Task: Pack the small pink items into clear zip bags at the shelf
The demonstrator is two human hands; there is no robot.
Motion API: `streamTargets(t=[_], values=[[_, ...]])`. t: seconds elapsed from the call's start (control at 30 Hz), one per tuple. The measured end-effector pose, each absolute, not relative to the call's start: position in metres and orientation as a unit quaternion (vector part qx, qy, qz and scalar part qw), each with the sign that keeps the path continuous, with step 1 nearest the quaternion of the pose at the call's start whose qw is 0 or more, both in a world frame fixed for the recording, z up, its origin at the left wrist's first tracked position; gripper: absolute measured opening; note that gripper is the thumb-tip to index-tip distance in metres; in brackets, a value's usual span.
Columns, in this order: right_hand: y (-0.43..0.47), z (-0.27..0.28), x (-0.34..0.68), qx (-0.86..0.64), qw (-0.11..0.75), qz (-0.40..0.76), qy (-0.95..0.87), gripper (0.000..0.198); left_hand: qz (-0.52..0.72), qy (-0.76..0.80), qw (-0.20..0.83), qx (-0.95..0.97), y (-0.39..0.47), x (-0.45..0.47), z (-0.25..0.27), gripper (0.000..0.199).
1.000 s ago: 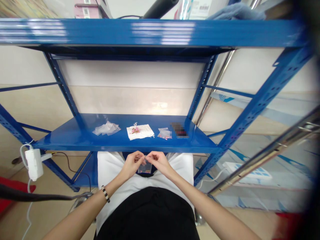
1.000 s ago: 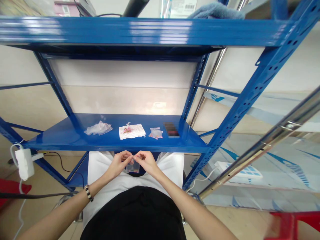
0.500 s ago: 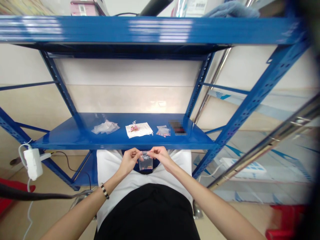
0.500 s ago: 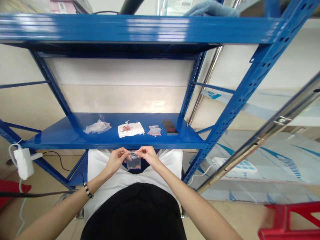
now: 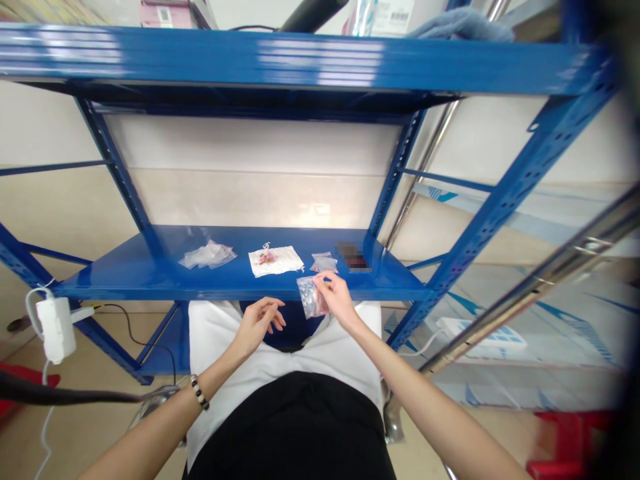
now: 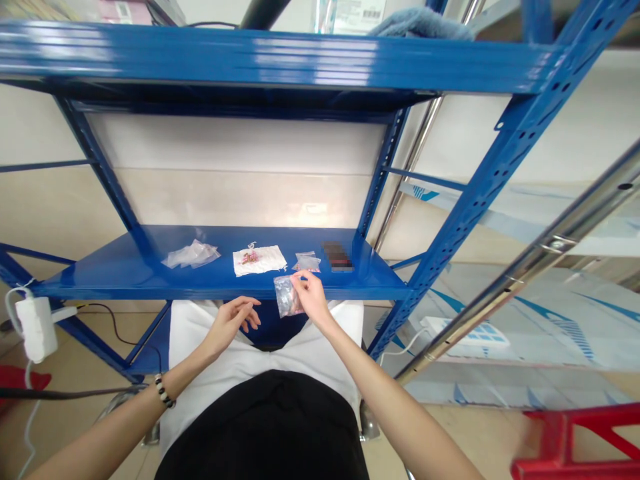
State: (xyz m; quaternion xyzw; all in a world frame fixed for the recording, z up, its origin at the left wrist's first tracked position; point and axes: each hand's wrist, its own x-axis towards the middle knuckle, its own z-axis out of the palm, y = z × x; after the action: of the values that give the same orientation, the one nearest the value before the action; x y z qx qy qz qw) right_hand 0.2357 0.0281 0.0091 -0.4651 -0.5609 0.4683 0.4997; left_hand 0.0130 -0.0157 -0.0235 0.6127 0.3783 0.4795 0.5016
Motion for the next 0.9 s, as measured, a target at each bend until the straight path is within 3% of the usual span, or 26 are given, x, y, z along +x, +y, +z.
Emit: streamTargets(t=[0.17, 0.33, 0.4, 0.5, 0.6, 0.8, 0.9], values=[[0.104, 0.028, 0.269, -0.531, 0.58, 0.324, -0.526, 0.032, 0.465, 0.376, 0.515, 0.614, -0.006, 0.016, -0.032, 0.04], [0.156, 0.04, 0.288, -0.635, 0.479, 0.186, -0.576, 0.021, 0.475, 0.379, 0.504, 0.614, -0.009, 0.013, -0.029, 0.032], [0.164, 0.039, 0.29, -0.648, 0.457, 0.162, -0.588, 0.025, 0.483, 0.38, 0.499, 0.611, -0.014, 0.009, -0.024, 0.03], [0.168, 0.039, 0.286, -0.665, 0.389, 0.037, -0.637, 0.037, 0.493, 0.377, 0.494, 0.609, -0.018, 0.003, -0.015, 0.03], [0.17, 0.045, 0.266, -0.629, 0.336, -0.061, -0.698, 0.038, 0.502, 0.374, 0.49, 0.607, -0.012, 0.0, -0.01, 0.03], [0.163, 0.057, 0.165, -0.512, 0.288, -0.024, -0.809, 0.025, 0.509, 0.401, 0.491, 0.583, 0.012, 0.001, -0.021, 0.026], [0.152, 0.051, 0.099, -0.465, 0.243, 0.015, -0.851, 0.019, 0.463, 0.424, 0.428, 0.65, 0.005, -0.004, -0.024, 0.024]])
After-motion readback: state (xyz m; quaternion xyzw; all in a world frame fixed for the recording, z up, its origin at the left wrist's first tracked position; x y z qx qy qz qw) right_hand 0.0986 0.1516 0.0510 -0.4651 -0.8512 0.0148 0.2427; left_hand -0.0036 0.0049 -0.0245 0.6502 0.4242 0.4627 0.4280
